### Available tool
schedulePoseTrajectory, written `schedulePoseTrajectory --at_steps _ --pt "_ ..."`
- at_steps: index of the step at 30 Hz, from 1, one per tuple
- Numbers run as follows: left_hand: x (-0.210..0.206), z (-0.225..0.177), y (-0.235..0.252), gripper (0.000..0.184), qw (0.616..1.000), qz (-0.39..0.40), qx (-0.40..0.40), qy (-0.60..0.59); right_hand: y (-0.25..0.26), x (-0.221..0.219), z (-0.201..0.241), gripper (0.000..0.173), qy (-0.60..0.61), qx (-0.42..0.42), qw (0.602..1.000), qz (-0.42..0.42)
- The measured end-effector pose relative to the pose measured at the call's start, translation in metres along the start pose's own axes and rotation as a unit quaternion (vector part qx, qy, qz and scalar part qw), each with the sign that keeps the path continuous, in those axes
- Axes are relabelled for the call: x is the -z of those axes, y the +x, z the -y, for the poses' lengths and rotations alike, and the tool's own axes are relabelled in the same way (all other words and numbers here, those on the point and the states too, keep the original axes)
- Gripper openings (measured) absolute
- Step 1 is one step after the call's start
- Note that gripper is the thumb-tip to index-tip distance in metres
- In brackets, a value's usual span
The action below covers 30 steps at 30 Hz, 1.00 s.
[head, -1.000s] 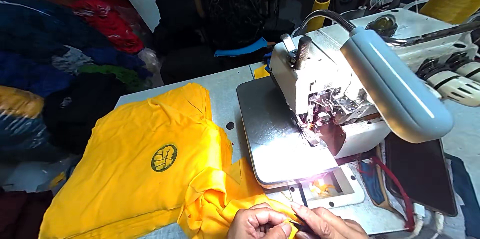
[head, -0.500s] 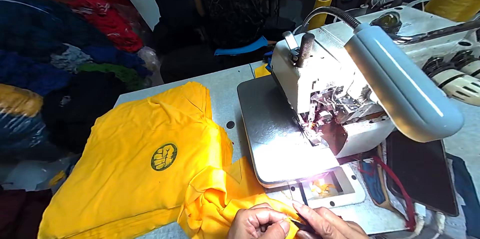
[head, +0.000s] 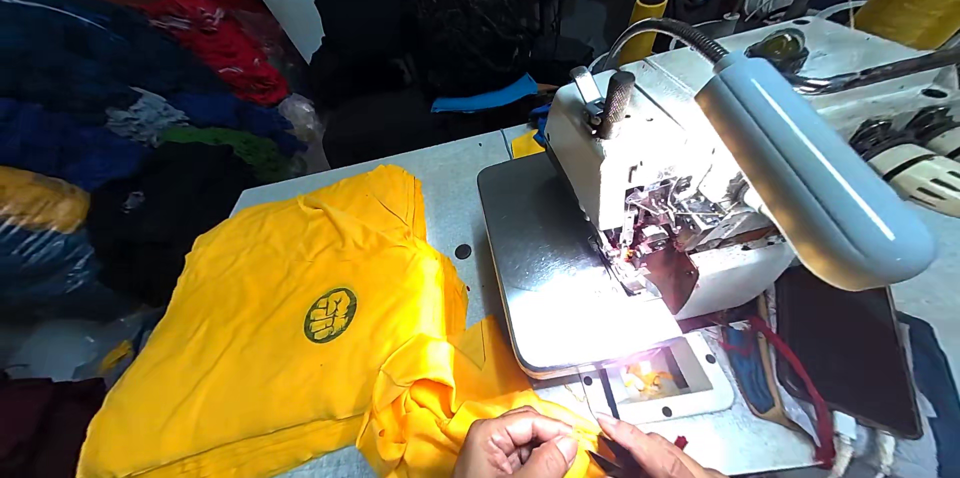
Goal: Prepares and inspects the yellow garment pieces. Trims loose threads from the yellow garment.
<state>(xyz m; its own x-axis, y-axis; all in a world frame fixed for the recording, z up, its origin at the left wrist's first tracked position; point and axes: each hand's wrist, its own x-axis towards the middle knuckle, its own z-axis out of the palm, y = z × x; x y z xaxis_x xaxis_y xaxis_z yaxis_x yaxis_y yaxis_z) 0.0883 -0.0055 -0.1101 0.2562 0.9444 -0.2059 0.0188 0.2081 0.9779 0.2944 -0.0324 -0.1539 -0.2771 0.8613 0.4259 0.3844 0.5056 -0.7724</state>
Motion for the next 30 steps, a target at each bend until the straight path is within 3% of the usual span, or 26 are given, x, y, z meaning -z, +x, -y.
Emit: schedulePoseTrajectory --at_steps 30 --pt "0.0017 0.0018 0.0012 0.023 0.999 0.013 -0.007 0.033 0.0032 -0.0057 -0.0038 0.029 -0.006 0.018 1.000 -0.012"
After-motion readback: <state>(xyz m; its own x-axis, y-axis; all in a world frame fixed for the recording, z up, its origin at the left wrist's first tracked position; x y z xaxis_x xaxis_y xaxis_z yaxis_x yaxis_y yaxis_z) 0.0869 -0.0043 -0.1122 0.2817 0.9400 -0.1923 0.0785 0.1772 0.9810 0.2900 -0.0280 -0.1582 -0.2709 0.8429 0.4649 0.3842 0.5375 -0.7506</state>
